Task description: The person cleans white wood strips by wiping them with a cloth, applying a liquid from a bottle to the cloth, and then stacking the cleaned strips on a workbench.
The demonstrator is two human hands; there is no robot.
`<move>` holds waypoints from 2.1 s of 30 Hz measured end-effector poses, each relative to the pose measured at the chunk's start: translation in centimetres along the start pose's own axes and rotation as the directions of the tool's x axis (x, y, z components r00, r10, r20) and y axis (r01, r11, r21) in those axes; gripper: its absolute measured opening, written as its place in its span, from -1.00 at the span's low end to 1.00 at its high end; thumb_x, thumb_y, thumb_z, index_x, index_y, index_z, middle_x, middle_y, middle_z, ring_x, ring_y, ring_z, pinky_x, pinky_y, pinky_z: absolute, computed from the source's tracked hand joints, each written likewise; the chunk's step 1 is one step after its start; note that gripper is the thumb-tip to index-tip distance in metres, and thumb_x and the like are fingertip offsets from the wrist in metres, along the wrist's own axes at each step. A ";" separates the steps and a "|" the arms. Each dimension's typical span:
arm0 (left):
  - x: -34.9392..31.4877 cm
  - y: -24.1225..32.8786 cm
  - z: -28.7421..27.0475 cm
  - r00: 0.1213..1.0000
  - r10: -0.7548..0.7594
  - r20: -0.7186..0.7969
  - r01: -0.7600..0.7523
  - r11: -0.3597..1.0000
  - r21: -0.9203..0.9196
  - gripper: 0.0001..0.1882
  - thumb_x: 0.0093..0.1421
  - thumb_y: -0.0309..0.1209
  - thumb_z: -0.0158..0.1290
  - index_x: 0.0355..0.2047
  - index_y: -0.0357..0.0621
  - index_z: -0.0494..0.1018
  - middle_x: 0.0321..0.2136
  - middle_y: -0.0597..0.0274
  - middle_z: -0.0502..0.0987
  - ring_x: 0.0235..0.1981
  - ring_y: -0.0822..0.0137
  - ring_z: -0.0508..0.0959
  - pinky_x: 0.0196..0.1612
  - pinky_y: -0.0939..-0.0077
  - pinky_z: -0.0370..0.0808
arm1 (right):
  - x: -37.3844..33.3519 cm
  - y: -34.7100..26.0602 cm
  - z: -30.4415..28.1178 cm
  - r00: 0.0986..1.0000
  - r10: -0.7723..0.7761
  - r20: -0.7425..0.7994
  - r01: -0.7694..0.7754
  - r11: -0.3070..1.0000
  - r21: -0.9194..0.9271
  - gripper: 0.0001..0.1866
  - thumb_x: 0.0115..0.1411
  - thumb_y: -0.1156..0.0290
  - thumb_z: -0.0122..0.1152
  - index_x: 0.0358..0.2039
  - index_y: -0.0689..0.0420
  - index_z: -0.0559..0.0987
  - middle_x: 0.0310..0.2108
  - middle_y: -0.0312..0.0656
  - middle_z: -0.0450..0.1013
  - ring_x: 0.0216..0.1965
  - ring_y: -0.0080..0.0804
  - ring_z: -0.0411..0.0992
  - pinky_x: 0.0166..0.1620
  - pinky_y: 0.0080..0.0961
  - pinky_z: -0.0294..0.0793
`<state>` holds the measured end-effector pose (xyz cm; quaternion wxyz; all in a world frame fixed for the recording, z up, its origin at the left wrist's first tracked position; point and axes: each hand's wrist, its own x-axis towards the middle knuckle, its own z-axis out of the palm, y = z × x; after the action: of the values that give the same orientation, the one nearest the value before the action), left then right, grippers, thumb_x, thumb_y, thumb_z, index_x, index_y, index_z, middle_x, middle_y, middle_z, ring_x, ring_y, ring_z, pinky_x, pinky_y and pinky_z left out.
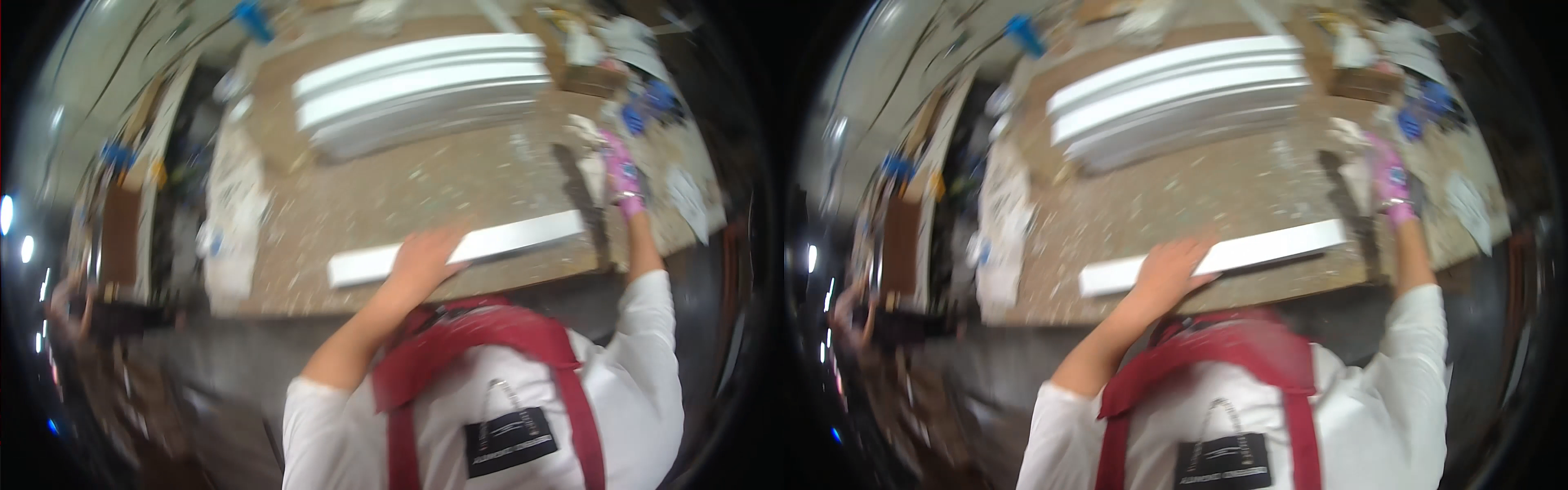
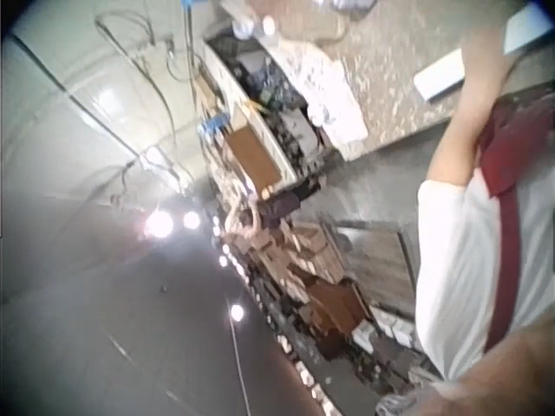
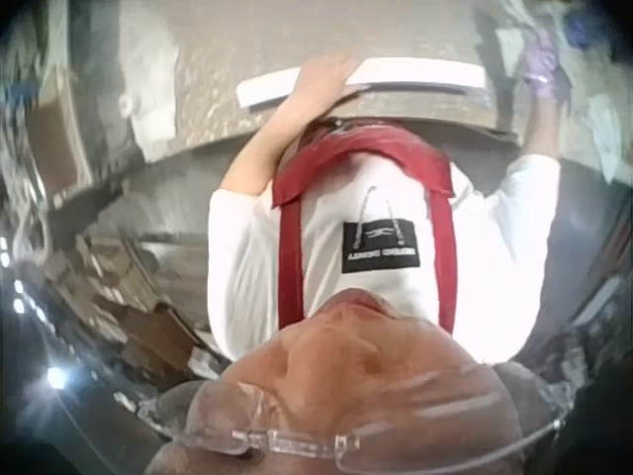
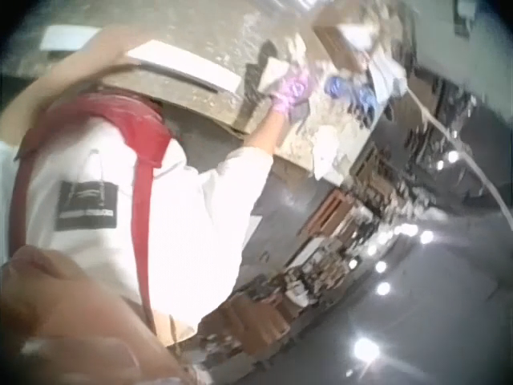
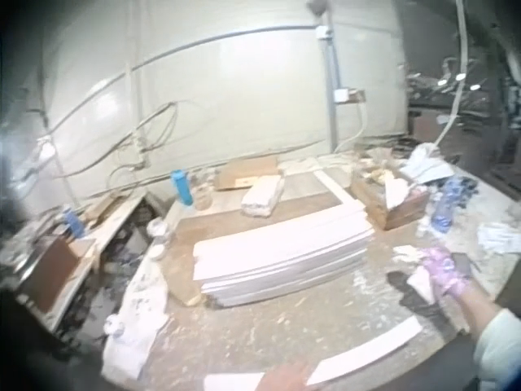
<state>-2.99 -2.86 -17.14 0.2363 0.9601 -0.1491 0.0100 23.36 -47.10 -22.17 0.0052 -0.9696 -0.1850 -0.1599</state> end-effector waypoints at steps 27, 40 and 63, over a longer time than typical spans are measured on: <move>23.7 -2.8 -7.5 0.895 0.439 0.078 -0.437 0.898 -0.045 -0.45 0.08 -0.31 0.13 0.04 -0.37 0.35 -0.07 -0.18 0.45 -0.07 -0.02 0.46 0.02 0.25 0.37 | -32.4 -12.1 -14.1 0.537 0.841 0.068 -0.565 0.298 0.770 -0.75 0.14 0.27 0.08 -0.25 0.15 0.51 -0.26 -0.14 0.49 -0.15 -0.26 0.44 -0.08 -0.35 0.39; 24.2 -16.7 -16.1 0.980 0.080 -0.185 -0.043 0.979 0.197 -0.54 0.03 -0.41 0.20 -0.07 -0.37 0.43 -0.17 -0.10 0.50 -0.16 0.03 0.53 -0.06 0.29 0.43 | -25.9 -11.2 -17.2 0.632 0.748 0.201 -0.773 0.626 0.101 -0.84 0.09 0.25 0.18 -0.39 0.01 0.62 -0.38 -0.18 0.54 -0.27 -0.32 0.50 -0.17 -0.37 0.48; 6.1 -17.6 -4.6 0.991 -0.092 0.102 0.069 0.975 0.211 -0.30 -0.08 -0.29 0.27 0.09 -0.18 0.31 0.05 -0.09 0.33 0.08 -0.08 0.32 0.13 0.09 0.25 | 7.7 -15.3 -10.5 0.986 -0.165 -0.027 0.147 0.779 0.610 -0.57 0.20 0.35 0.07 0.10 0.11 0.40 -0.14 -0.06 0.44 -0.08 -0.18 0.41 -0.01 -0.36 0.38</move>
<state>8.16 12.41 -20.42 0.1268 0.9838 -0.1212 -0.0376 21.35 -30.86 -10.53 0.3016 -0.8996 -0.3062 -0.0781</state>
